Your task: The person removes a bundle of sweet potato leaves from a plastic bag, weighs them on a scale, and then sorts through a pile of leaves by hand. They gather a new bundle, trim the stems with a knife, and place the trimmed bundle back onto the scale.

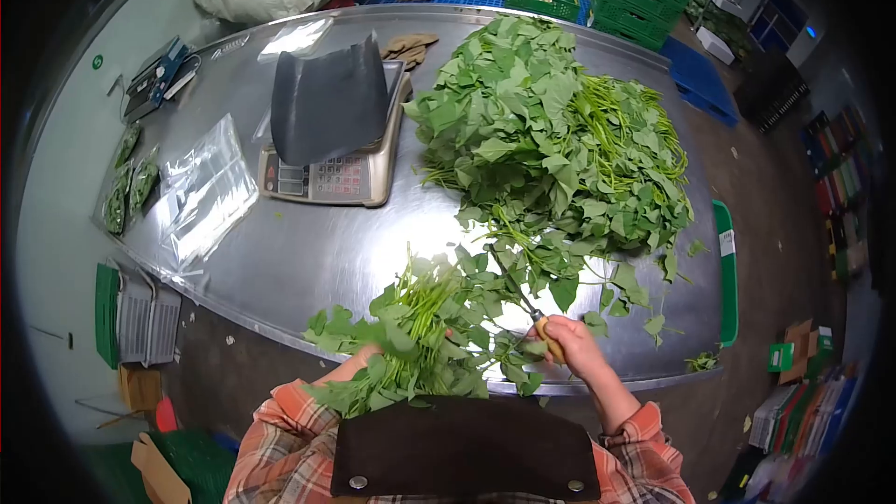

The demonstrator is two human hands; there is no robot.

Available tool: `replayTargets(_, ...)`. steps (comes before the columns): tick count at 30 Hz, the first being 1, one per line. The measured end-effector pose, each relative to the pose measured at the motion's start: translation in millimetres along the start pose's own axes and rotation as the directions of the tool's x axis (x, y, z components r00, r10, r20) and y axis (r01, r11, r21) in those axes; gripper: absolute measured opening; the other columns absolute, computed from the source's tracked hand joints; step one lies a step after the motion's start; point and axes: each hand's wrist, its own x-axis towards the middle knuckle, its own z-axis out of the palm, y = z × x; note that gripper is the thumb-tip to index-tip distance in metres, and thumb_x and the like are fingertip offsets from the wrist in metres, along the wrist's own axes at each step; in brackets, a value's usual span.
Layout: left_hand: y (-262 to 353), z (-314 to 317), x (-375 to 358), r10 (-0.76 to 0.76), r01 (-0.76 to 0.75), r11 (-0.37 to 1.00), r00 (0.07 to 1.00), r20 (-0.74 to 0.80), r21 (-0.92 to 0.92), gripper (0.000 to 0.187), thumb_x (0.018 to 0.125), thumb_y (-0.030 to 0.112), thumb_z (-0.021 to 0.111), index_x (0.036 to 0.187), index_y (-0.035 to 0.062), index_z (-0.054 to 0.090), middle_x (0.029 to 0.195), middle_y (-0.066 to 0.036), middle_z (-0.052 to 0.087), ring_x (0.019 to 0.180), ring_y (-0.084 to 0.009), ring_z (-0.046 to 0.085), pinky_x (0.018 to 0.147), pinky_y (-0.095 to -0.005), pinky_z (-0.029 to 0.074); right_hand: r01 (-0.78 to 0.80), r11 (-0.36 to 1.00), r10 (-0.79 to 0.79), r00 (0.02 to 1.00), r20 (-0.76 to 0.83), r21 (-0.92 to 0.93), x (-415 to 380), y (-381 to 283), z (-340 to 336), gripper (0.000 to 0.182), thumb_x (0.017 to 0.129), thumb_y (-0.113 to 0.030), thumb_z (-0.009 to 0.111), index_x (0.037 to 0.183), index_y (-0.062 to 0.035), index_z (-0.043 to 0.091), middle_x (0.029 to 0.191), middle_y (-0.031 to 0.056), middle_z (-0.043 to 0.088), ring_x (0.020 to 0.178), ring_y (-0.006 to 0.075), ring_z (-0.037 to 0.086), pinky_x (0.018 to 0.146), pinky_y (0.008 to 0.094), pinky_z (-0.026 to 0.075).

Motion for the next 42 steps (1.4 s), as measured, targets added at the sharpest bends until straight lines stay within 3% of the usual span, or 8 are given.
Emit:
replayTargets(4,-5.8,0.1,-0.8,0.030,-0.030,1.000,0.999,0.011,-0.007,0.054,0.075,0.012,0.065,0.126,0.0016,0.048,0.120,-0.014,0.056,0.105,-0.0191,0.057,0.090,-0.0301,0.046,0.307,0.886,-0.290,0.952,0.103,-0.346,-13.2,-11.9,30.8,0.025,0.084,-0.015,0.062,0.105,-0.0049,0.054,0.079,0.0063,0.058,0.058,0.0146,0.055,0.050,0.0278,0.043)
replayTargets(6,-8.7,0.0,3.1,0.036,-0.036,0.999,0.999,0.026,0.003,0.055,0.075,0.012,0.065,0.126,0.0015,0.048,0.120,-0.014,0.056,0.105,-0.0192,0.057,0.090,-0.0301,0.046,0.682,0.364,-0.665,0.667,0.336,-0.634,-2.9,-15.8,50.1,0.028,0.081,-0.009,0.063,0.107,-0.0028,0.053,0.079,0.0077,0.056,0.061,0.0165,0.058,0.052,0.0296,0.046)
replayTargets(16,-18.5,2.6,7.1,0.046,-0.048,0.999,0.997,0.064,0.022,0.055,0.075,0.014,0.066,0.125,0.0008,0.049,0.120,-0.014,0.056,0.104,-0.0193,0.057,0.088,-0.0302,0.047,0.434,-0.291,-0.742,0.460,0.487,-0.853,75.4,-25.8,69.5,0.015,0.070,-0.009,0.063,0.083,-0.0106,0.054,0.065,0.0046,0.044,0.059,0.0239,0.055,0.052,0.0368,0.046)
replayTargets(22,-17.6,-2.2,9.7,0.056,-0.053,0.989,0.998,-0.015,0.137,0.055,0.075,0.016,0.067,0.125,0.0004,0.049,0.119,-0.015,0.056,0.104,-0.0194,0.057,0.088,-0.0302,0.048,0.028,0.215,-0.739,0.658,-0.143,-0.976,96.8,-20.8,-34.9,0.015,0.074,-0.008,0.063,0.088,-0.0086,0.056,0.078,0.0134,0.061,0.069,0.0308,0.061,0.057,0.0378,0.049)
replayTargets(27,35.7,22.4,27.4,-0.101,0.542,0.601,0.781,-0.617,0.588,0.046,0.078,0.022,0.067,0.117,0.0006,0.057,0.107,-0.010,0.063,0.096,-0.0152,0.058,0.087,-0.0279,0.044,0.413,0.037,-0.772,0.590,0.236,-0.910,57.4,-58.0,20.6,0.029,0.068,-0.008,0.066,0.096,-0.0117,0.056,0.082,0.0094,0.060,0.067,0.0294,0.060,0.057,0.0380,0.049)
replayTargets(33,49.9,47.6,54.3,0.028,0.528,0.465,0.793,-0.608,0.710,0.051,0.074,0.021,0.068,0.120,0.0026,0.055,0.104,-0.009,0.063,0.093,-0.0172,0.058,0.086,-0.0282,0.044,0.331,-0.102,-0.627,0.711,0.319,-0.938,77.1,-44.4,42.5,0.020,0.073,-0.011,0.062,0.091,-0.0107,0.053,0.084,0.0117,0.062,0.072,0.0296,0.062,0.056,0.0394,0.047)
replayTargets(37,70.1,63.2,33.2,0.165,0.441,0.489,0.801,-0.576,0.753,0.060,0.075,0.013,0.066,0.131,0.0045,0.044,0.117,-0.009,0.057,0.105,-0.0179,0.055,0.091,-0.0305,0.043,-0.207,0.252,-0.455,0.837,-0.305,-0.945,86.1,-23.3,-47.3,0.038,0.077,-0.034,0.068,0.092,-0.0042,0.049,0.077,0.0194,0.063,0.075,0.0395,0.061,0.065,0.0437,0.049)
replayTargets(42,72.2,32.3,37.9,0.476,0.248,0.597,0.656,-0.585,0.763,0.044,0.074,0.012,0.068,0.115,0.0004,0.056,0.102,-0.007,0.063,0.089,-0.0149,0.058,0.081,-0.0303,0.047,0.162,0.062,-0.542,0.834,0.103,-0.985,53.1,-57.0,10.6,0.073,0.070,-0.041,0.074,0.123,0.0011,0.046,0.116,0.0220,0.053,0.106,0.0352,0.051,0.090,0.0406,0.043)
